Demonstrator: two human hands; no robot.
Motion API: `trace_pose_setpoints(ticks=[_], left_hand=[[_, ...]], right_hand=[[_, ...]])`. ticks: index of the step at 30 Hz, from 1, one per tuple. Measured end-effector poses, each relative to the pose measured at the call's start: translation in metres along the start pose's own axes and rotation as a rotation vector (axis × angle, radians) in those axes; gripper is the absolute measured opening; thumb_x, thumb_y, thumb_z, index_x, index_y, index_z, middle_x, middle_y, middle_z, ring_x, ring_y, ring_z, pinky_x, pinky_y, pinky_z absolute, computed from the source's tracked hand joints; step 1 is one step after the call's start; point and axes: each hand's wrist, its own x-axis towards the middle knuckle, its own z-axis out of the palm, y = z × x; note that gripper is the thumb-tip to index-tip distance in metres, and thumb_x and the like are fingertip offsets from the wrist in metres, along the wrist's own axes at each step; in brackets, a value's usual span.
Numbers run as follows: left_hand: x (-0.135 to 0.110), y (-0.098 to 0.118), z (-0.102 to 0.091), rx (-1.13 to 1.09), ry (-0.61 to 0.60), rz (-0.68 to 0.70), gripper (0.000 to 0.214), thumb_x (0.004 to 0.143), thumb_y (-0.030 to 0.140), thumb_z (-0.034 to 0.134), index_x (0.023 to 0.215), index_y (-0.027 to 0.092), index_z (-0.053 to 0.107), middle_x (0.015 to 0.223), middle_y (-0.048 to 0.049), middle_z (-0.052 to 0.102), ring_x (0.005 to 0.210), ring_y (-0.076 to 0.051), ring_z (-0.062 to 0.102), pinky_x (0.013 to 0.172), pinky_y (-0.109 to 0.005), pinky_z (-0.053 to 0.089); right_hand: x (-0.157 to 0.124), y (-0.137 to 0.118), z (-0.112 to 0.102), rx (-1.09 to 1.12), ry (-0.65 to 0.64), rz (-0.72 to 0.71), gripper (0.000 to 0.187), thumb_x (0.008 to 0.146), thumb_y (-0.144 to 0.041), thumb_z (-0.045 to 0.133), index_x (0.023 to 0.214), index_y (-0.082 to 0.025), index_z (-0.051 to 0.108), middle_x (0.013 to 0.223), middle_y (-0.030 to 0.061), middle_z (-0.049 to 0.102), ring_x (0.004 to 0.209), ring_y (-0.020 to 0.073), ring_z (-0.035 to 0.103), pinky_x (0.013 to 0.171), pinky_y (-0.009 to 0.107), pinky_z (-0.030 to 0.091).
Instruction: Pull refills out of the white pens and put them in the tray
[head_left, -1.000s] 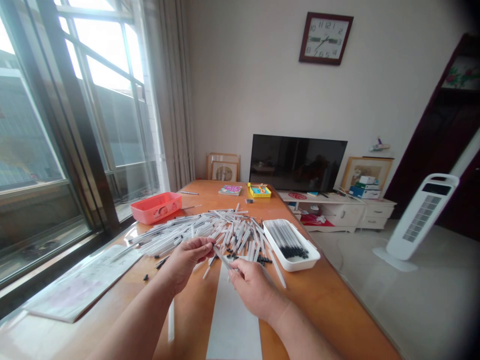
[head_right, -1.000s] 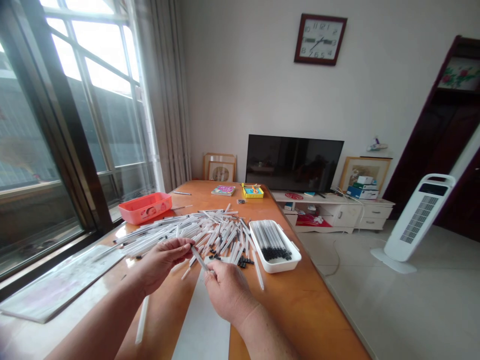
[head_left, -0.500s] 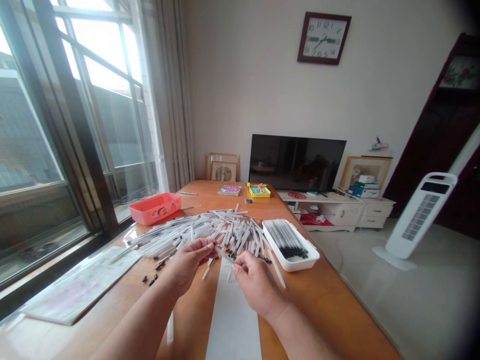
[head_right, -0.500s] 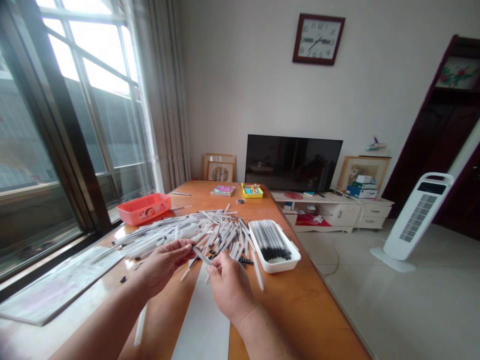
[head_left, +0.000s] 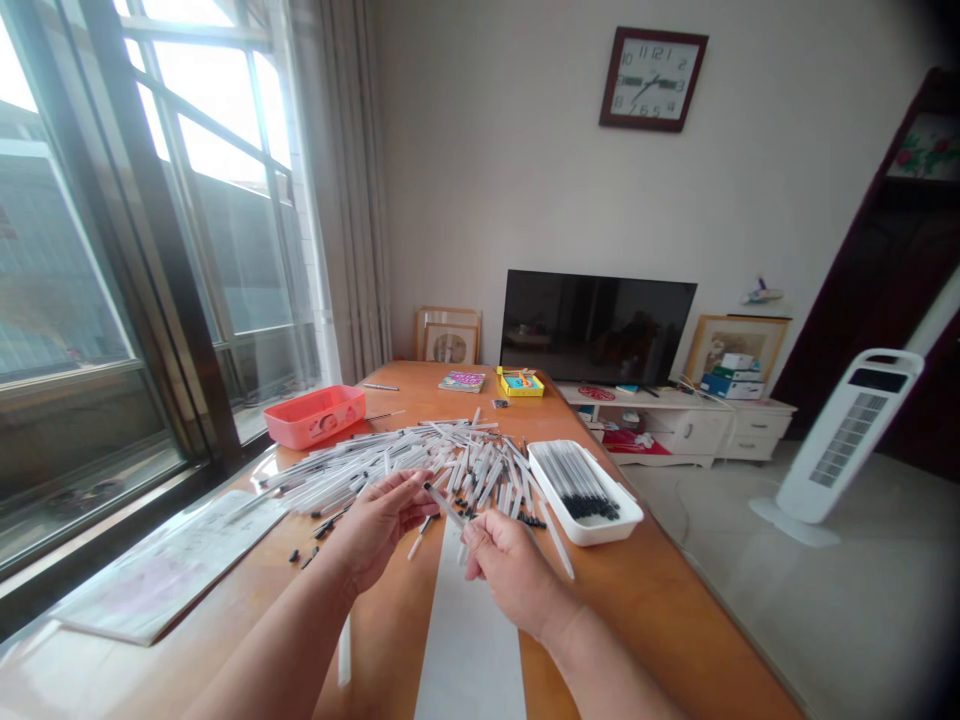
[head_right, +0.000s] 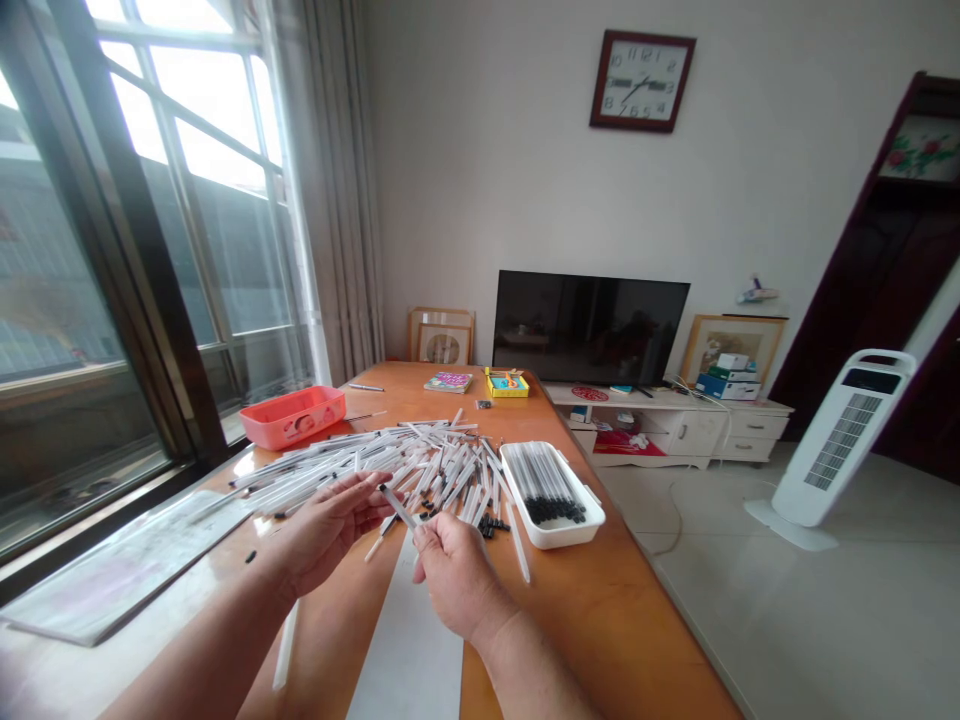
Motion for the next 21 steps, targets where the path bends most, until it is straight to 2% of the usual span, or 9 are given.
trace_pose_setpoints(ticks=[3,5,9,11,13,18,21], left_hand=[[0.001,-0.004,0.002,0.067,0.035,0.03,0.028,0.078,0.042,0.079,0.079,0.017,0.068,0.074,-0.0024,0.068,0.069,-0.013,0.062,0.072,-0.026,0.046],[0.002,-0.004,0.001,0.07,0.011,0.047,0.028,0.078,0.041,0.079,0.075,0.016,0.067,0.074,-0.0022,0.068,0.069,-0.012,0.061,0.072,-0.025,0.046],[-0.001,0.001,0.002,0.023,-0.103,0.045,0.022,0.081,0.036,0.077,0.09,0.016,0.073,0.098,-0.009,0.074,0.09,-0.018,0.066,0.083,-0.028,0.047],[-0.003,0.004,0.004,-0.003,-0.119,0.025,0.026,0.082,0.035,0.075,0.102,0.017,0.074,0.106,-0.0106,0.073,0.094,-0.021,0.066,0.083,-0.029,0.047],[-0.004,0.004,0.006,-0.012,-0.086,0.008,0.03,0.082,0.037,0.075,0.107,0.018,0.073,0.102,-0.0095,0.074,0.091,-0.02,0.066,0.081,-0.03,0.048],[0.0,-0.004,0.005,0.064,0.002,0.056,0.027,0.078,0.041,0.078,0.078,0.015,0.07,0.076,-0.0035,0.068,0.07,-0.013,0.058,0.07,-0.025,0.045],[0.002,-0.006,0.003,0.082,0.048,0.073,0.029,0.077,0.042,0.08,0.077,0.015,0.069,0.076,-0.0038,0.068,0.072,-0.013,0.06,0.072,-0.025,0.046]], right_hand=[[-0.001,-0.001,0.0,-0.042,0.0,-0.02,0.041,0.097,-0.051,0.045,0.076,-0.018,0.058,0.064,0.0012,0.062,0.06,0.0135,0.051,0.061,0.026,0.039],[-0.001,-0.002,0.0,-0.004,-0.01,-0.004,0.041,0.097,-0.053,0.046,0.079,-0.018,0.059,0.062,0.0008,0.062,0.059,0.0134,0.051,0.061,0.026,0.039],[-0.003,-0.006,0.0,0.192,-0.069,0.107,0.047,0.094,-0.06,0.047,0.088,-0.016,0.061,0.058,-0.0003,0.06,0.055,0.0124,0.048,0.058,0.025,0.038],[-0.003,-0.009,0.0,0.26,-0.086,0.141,0.05,0.092,-0.064,0.049,0.089,-0.015,0.061,0.058,0.0,0.06,0.054,0.0118,0.047,0.057,0.025,0.037],[-0.004,-0.012,0.0,0.294,-0.082,0.15,0.052,0.09,-0.066,0.051,0.088,-0.015,0.061,0.058,0.0003,0.06,0.054,0.0116,0.047,0.057,0.025,0.036],[-0.004,-0.012,0.002,0.315,-0.064,0.136,0.043,0.092,-0.058,0.053,0.09,-0.016,0.06,0.062,0.0004,0.061,0.056,0.0115,0.047,0.058,0.026,0.037],[-0.001,-0.007,0.002,0.262,0.001,0.074,0.034,0.086,-0.049,0.066,0.095,-0.018,0.057,0.07,0.0,0.064,0.063,0.013,0.054,0.064,0.027,0.04]])
